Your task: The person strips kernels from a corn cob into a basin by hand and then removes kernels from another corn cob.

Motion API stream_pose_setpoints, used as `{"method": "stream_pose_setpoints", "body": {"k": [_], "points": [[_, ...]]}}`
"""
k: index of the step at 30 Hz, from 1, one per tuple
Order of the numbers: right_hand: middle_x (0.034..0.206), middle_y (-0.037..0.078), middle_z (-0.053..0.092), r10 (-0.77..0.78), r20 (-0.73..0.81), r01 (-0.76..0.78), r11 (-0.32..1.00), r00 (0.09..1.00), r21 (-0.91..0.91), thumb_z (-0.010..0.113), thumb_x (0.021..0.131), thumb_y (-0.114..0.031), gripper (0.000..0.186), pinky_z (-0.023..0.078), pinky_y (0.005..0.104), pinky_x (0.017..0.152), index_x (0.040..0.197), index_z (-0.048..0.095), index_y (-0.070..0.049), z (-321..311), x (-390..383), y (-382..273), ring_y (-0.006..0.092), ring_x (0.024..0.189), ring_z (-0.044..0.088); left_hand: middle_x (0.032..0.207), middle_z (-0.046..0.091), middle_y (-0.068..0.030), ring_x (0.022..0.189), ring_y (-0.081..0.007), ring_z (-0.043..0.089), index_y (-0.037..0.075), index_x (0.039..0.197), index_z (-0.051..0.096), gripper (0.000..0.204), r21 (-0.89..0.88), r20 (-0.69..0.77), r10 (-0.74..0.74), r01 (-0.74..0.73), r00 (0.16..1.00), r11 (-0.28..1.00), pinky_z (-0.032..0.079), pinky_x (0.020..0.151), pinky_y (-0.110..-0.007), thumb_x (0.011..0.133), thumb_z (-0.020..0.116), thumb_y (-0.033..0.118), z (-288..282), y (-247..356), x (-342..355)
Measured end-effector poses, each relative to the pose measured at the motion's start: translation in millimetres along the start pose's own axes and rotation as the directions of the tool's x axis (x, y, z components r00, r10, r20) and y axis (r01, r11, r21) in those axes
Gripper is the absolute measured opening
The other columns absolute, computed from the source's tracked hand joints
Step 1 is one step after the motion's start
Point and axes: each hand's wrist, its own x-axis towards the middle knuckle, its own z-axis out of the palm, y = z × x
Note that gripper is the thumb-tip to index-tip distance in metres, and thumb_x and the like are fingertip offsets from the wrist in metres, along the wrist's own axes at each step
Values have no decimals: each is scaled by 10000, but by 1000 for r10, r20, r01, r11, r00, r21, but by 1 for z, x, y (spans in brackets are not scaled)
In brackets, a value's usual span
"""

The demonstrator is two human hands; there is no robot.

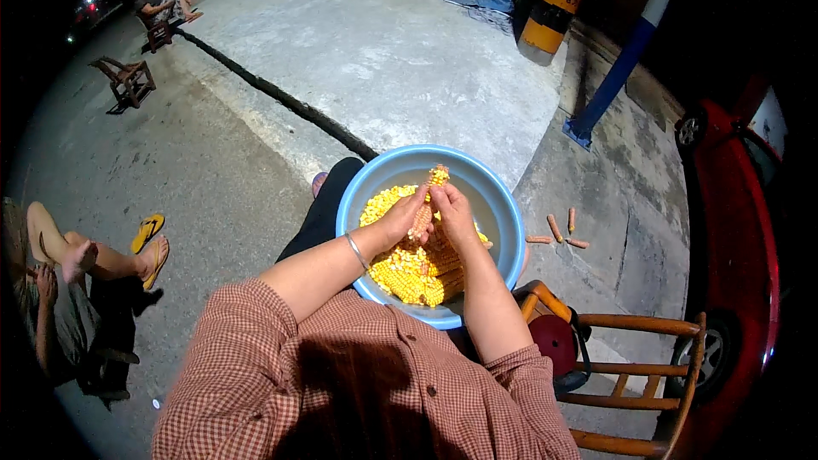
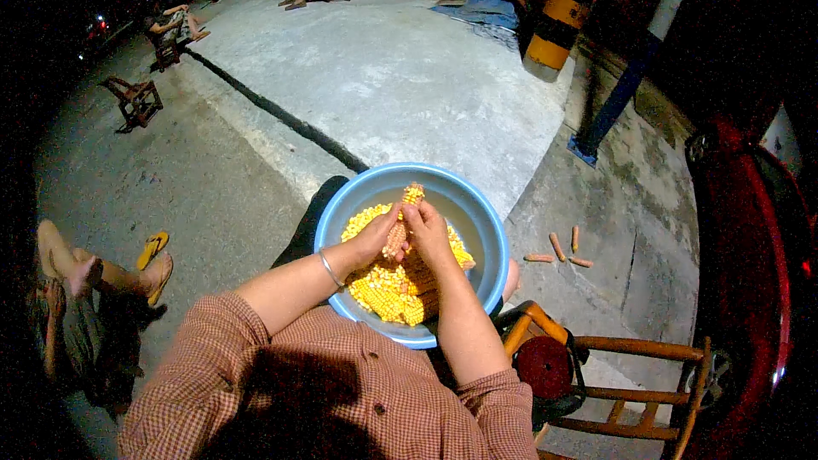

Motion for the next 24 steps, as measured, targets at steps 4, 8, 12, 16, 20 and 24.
{"method": "stream_pose_setpoints", "body": {"k": [4, 8, 12, 16, 20, 24], "points": [[700, 49, 511, -15, 21, 14, 998, 1000, 56, 428, 905, -248, 224, 420, 230, 430, 965, 501, -45, 6, -4, -8, 117, 470, 478, 615, 537, -57, 452, -128, 517, 49, 940, 477, 530, 7, -5, -18, 18, 1000, 1000, 425, 424, -222, 897, 239, 521, -2, 4, -2], [741, 58, 520, -127, 52, 126, 992, 991, 6, 391, 916, -298, 282, 433, 228, 483, 975, 502, -46, 3, -1, 0, 123, 505, 495, 604, 537, -55, 441, -128, 511, 66, 941, 470, 512, -49, 26, 25, -24, 999, 999, 426, 414, -224, 901, 226, 514, -3, 3, 0], [754, 33, 544, -120, -43, 120, 993, 992, -6, 383, 915, -348, 356, 417, 221, 599, 997, 514, -28, 1, 3, 6, 93, 611, 499, 594, 533, -57, 437, -126, 500, 57, 919, 485, 522, -96, 19, 37, -35, 999, 995, 422, 422, -228, 899, 239, 517, -1, 5, -2], [753, 54, 536, -68, -39, 66, 997, 997, -28, 389, 917, -332, 328, 418, 227, 476, 949, 505, -27, -2, 2, 3, 115, 512, 503, 597, 534, -58, 432, -126, 498, 58, 927, 480, 520, 22, 17, -5, 5, 1000, 1000, 421, 420, -228, 900, 233, 515, -3, -1, 1], [780, 63, 541, -133, -25, 129, 986, 991, -107, 402, 915, -322, 310, 413, 224, 458, 954, 502, -31, 4, -2, -3, 117, 484, 490, 597, 534, -56, 427, -128, 495, 59, 923, 481, 517, 10, 4, 10, -10, 1000, 1000, 416, 413, -227, 902, 231, 512, -3, 0, 0], [775, 66, 544, -28, 44, 26, 998, 999, 51, 403, 915, -318, 304, 414, 224, 458, 947, 500, -32, 6, -5, -5, 116, 480, 488, 599, 535, -54, 427, -128, 494, 64, 930, 477, 511, -60, 17, 16, -15, 1000, 998, 413, 410, -226, 902, 230, 511, -2, 3, -2]]}}
